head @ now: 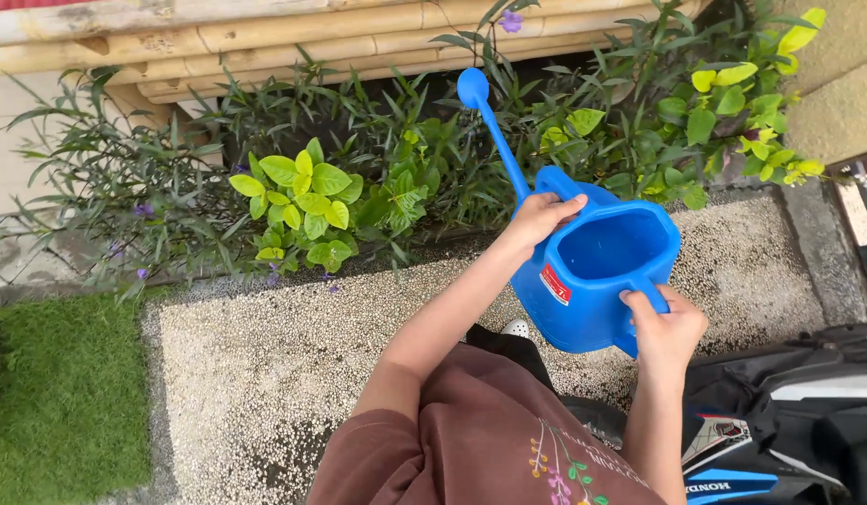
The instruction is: Watering a row of garden plants using a blue plastic watering can while moving along the bed.
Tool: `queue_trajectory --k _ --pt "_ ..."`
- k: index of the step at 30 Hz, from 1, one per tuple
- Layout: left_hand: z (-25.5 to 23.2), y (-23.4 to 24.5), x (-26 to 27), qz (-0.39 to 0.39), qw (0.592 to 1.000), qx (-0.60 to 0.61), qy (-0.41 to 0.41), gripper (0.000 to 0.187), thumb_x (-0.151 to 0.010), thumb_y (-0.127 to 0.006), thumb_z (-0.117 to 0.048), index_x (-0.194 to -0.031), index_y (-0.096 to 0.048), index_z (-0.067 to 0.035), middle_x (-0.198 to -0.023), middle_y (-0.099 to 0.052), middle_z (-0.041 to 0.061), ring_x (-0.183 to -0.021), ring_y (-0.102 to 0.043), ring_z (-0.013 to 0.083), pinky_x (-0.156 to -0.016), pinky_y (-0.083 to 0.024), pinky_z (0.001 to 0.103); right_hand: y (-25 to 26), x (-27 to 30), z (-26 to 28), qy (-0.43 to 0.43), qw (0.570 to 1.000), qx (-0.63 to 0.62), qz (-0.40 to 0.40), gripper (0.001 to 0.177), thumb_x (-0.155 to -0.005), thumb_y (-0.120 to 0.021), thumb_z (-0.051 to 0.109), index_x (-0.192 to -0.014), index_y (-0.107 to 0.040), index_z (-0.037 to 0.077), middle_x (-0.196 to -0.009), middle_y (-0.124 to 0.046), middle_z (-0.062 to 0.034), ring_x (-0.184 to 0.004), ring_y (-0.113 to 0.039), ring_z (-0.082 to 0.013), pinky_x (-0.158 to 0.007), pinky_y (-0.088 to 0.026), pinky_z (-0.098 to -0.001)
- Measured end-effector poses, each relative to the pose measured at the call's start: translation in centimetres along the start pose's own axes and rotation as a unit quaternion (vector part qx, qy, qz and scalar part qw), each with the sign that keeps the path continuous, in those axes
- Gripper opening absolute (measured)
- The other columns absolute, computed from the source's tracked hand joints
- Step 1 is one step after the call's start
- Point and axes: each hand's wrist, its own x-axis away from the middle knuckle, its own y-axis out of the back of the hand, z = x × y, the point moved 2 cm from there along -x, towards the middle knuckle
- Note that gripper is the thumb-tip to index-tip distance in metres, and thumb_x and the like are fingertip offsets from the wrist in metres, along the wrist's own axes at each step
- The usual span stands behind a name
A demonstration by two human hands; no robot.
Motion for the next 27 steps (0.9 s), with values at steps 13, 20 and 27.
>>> queue_trajectory --k 13,20,27 --pt "4.8 -7.8 -4.0 0.105 0.993 -0.017 0.053 0.099 -0.098 -0.085 -0.045 -0.153 -0.048 0.028 -0.142 -0.065 0.042 -0.132 -0.069 0.0430 -0.107 -0.064 0.047 6.3 2.7 -4.8 -0.069 0.990 0.033 -0.114 0.016 -0.093 -0.084 0.009 -0.081 -0.073 0.007 -0.053 -0.049 -0.0056 -0.047 -0.034 -0.0084 -0.049 -0.032 -0.0259" --pt "7.8 -8.6 -4.2 0.132 0.986 -0.003 0.098 0.095 -0.098 -0.088 -0.040 -0.150 -0.049 0.029 -0.140 -0.065 0.043 -0.128 -0.071 0.0407 -0.102 -0.066 0.042 7.5 5.3 -3.8 -0.107 0.986 0.039 -0.122 0.016 -0.096 -0.079 0.004 -0.082 -0.071 0.004 -0.053 -0.046 -0.0072 -0.045 -0.029 -0.0091 -0.047 -0.028 -0.0261" --pt "8.0 -9.1 -2.7 0.107 0.980 0.007 0.168 0.090 -0.095 -0.090 -0.030 -0.146 -0.049 0.032 -0.139 -0.062 0.048 -0.125 -0.072 0.0448 -0.097 -0.067 0.043 9.5 6.4 -6.7 -0.135 0.986 0.037 -0.087 0.017 -0.095 -0.076 0.001 -0.079 -0.071 0.003 -0.054 -0.049 -0.0075 -0.042 -0.030 -0.0095 -0.047 -0.029 -0.0243"
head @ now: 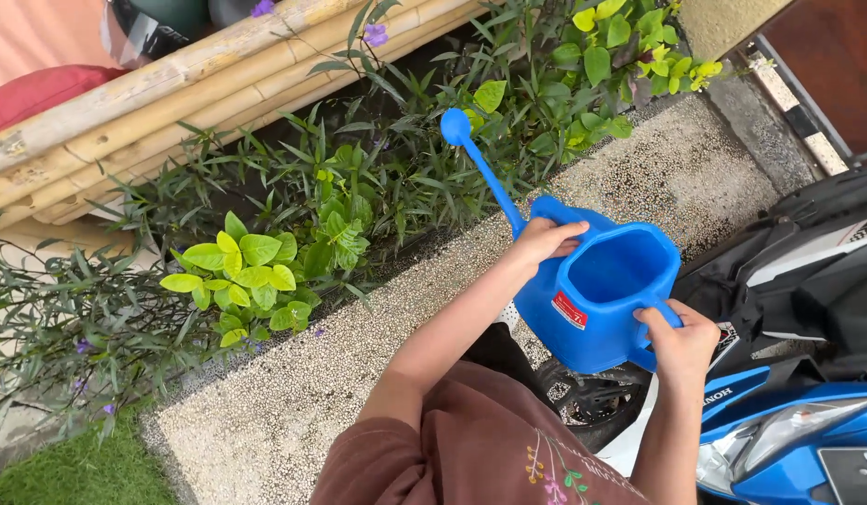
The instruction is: Watering a row of garden plants using a blue plastic watering can while moving along the bed.
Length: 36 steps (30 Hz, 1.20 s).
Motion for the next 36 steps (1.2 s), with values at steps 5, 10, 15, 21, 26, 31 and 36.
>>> queue_trajectory --k 5,10,15,21,26,31,36 --pt "-0.2 -0.8 -0.3 -0.007 1.000 -0.004 0.021 0.086 -0.090 -0.093 -0.027 -0.141 -0.055 0.030 -0.133 -0.066 0.044 -0.120 -0.075 0.0430 -0.093 -0.069 0.042 0.5 0.4 1.0 -0.004 1.000 -0.008 -0.001 0.019 -0.093 -0.076 0.002 -0.076 -0.069 0.004 -0.051 -0.047 -0.0077 -0.043 -0.029 -0.0081 -0.045 -0.027 -0.0240" --pt "0.5 -3.3 -2.7 -0.006 0.999 -0.015 0.037 0.081 -0.089 -0.094 -0.027 -0.137 -0.059 0.029 -0.128 -0.069 0.042 -0.114 -0.077 0.0418 -0.090 -0.070 0.041 2.4 -0.6 -0.5 -0.014 1.000 -0.004 -0.018 0.017 -0.094 -0.077 0.002 -0.079 -0.071 0.005 -0.053 -0.048 -0.0063 -0.043 -0.029 -0.0087 -0.046 -0.028 -0.0247" --pt "-0.2 -7.2 -4.6 0.021 0.999 -0.040 0.030 0.082 -0.090 -0.092 -0.029 -0.140 -0.059 0.028 -0.135 -0.066 0.044 -0.122 -0.074 0.0429 -0.095 -0.068 0.042 4.5 -2.3 0.7 -0.020 0.999 -0.011 -0.041 0.020 -0.092 -0.075 0.003 -0.074 -0.067 0.007 -0.052 -0.040 -0.0031 -0.044 -0.027 -0.0071 -0.045 -0.025 -0.0232" --pt "-0.2 -12.3 -8.1 0.048 0.997 -0.050 0.021 0.082 -0.091 -0.091 -0.031 -0.139 -0.059 0.028 -0.135 -0.065 0.046 -0.124 -0.073 0.0432 -0.096 -0.067 0.043 7.7 -5.4 0.9 -0.011 0.998 -0.011 -0.060 0.021 -0.094 -0.072 0.003 -0.074 -0.066 0.008 -0.052 -0.041 -0.0033 -0.044 -0.026 -0.0072 -0.045 -0.024 -0.0241" --pt "0.2 -15.8 -11.4 0.057 0.997 -0.051 0.025 0.086 -0.090 -0.092 -0.032 -0.141 -0.057 0.028 -0.136 -0.065 0.044 -0.125 -0.073 0.0415 -0.097 -0.066 0.041 9.7 -8.5 -1.3 -0.009 0.997 0.000 -0.082 0.023 -0.097 -0.073 0.006 -0.075 -0.067 0.006 -0.051 -0.042 -0.0048 -0.047 -0.025 -0.0084 -0.048 -0.022 -0.0281" --pt "0.8 -18.1 -13.9 0.065 0.996 -0.061 0.029 0.087 -0.089 -0.092 -0.032 -0.141 -0.056 0.028 -0.137 -0.065 0.044 -0.126 -0.072 0.0420 -0.098 -0.066 0.042 11.2 -10.8 -3.4 -0.019 0.995 -0.001 -0.097 0.024 -0.095 -0.075 0.007 -0.073 -0.066 0.008 -0.052 -0.043 -0.0048 -0.046 -0.026 -0.0095 -0.047 -0.021 -0.0288" --pt "3.4 -19.5 -17.7 0.095 0.993 -0.076 0.014 0.081 -0.095 -0.091 -0.034 -0.138 -0.059 0.026 -0.133 -0.067 0.042 -0.124 -0.074 0.0403 -0.097 -0.068 0.042 12.2 -12.2 -5.4 -0.027 0.993 0.006 -0.110 0.024 -0.096 -0.077 0.008 -0.073 -0.068 0.007 -0.052 -0.045 -0.0063 -0.046 -0.028 -0.0107 -0.049 -0.024 -0.0296"
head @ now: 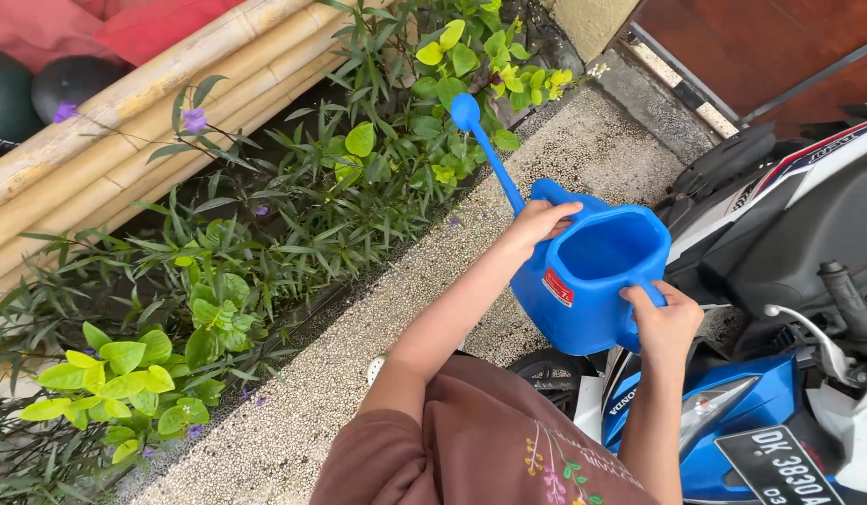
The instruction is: Watering a row of garden plants using a blue plastic watering can while moving along the bed.
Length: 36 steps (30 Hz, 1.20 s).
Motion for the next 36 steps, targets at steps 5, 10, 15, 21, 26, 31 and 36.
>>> queue_trajectory --k 5,10,15,21,26,31,36 --pt "1.2 -1.1 -1.8 -0.010 1.000 0.012 0.005 0.084 -0.092 -0.093 -0.036 -0.138 -0.060 0.025 -0.133 -0.068 0.040 -0.123 -0.074 0.0362 -0.097 -0.067 0.040 0.4 -1.7 -3.1 -0.002 1.000 0.026 -0.001 0.020 -0.099 -0.081 0.012 -0.081 -0.073 0.006 -0.058 -0.054 -0.0091 -0.050 -0.038 -0.0153 -0.054 -0.031 -0.0337" --pt "1.4 -1.1 -2.3 -0.018 1.000 0.013 0.005 0.083 -0.093 -0.092 -0.037 -0.138 -0.059 0.025 -0.133 -0.069 0.040 -0.124 -0.074 0.0354 -0.098 -0.066 0.040 0.6 -3.4 -3.9 0.015 0.999 0.040 0.011 0.019 -0.101 -0.084 0.014 -0.088 -0.077 0.002 -0.063 -0.059 -0.0141 -0.054 -0.045 -0.0212 -0.059 -0.037 -0.0374" --pt "0.9 0.5 -2.8 -0.043 0.999 0.020 -0.012 0.076 -0.096 -0.091 -0.035 -0.136 -0.063 0.023 -0.131 -0.071 0.035 -0.122 -0.075 0.0329 -0.100 -0.067 0.042 -1.2 -4.6 -1.7 0.026 0.999 0.000 0.038 0.025 -0.091 -0.075 0.008 -0.068 -0.066 0.009 -0.049 -0.041 -0.0024 -0.044 -0.027 -0.0082 -0.047 -0.024 -0.0241" --pt "-0.1 3.5 -1.0 -0.090 0.995 0.035 -0.020 0.076 -0.095 -0.092 -0.036 -0.135 -0.063 0.022 -0.128 -0.071 0.034 -0.121 -0.075 0.0315 -0.101 -0.068 0.042 -3.4 -4.6 1.3 0.062 0.995 -0.012 0.079 0.028 -0.092 -0.076 0.005 -0.067 -0.063 0.008 -0.048 -0.036 -0.0016 -0.043 -0.023 -0.0088 -0.047 -0.023 -0.0227" --pt "-1.1 6.7 1.4 -0.144 0.987 0.059 -0.027 0.079 -0.092 -0.093 -0.034 -0.140 -0.061 0.020 -0.132 -0.066 0.036 -0.126 -0.072 0.0377 -0.104 -0.066 0.046 -6.0 -3.7 4.3 0.091 0.987 -0.034 0.126 0.036 -0.093 -0.076 0.003 -0.062 -0.058 0.010 -0.044 -0.034 -0.0007 -0.041 -0.021 -0.0081 -0.045 -0.022 -0.0222" --pt "-2.4 9.8 4.4 -0.175 0.981 0.067 -0.046 0.079 -0.095 -0.091 -0.034 -0.142 -0.058 0.021 -0.134 -0.064 0.038 -0.130 -0.071 0.0403 -0.106 -0.066 0.046 -8.6 -3.4 6.7 0.125 0.976 -0.053 0.173 0.039 -0.092 -0.074 0.002 -0.061 -0.053 0.012 -0.043 -0.031 0.0006 -0.045 -0.021 -0.0044 -0.046 -0.021 -0.0218" --pt "-4.3 12.1 7.4 -0.219 0.972 0.057 -0.067 0.073 -0.098 -0.086 -0.035 -0.141 -0.061 0.018 -0.133 -0.065 0.034 -0.129 -0.070 0.0379 -0.108 -0.065 0.047 -11.7 -4.1 8.3 0.146 0.965 -0.054 0.209 0.038 -0.085 -0.078 0.003 -0.058 -0.054 0.013 -0.040 -0.030 0.0035 -0.037 -0.024 -0.0055 -0.041 -0.022 -0.0226"
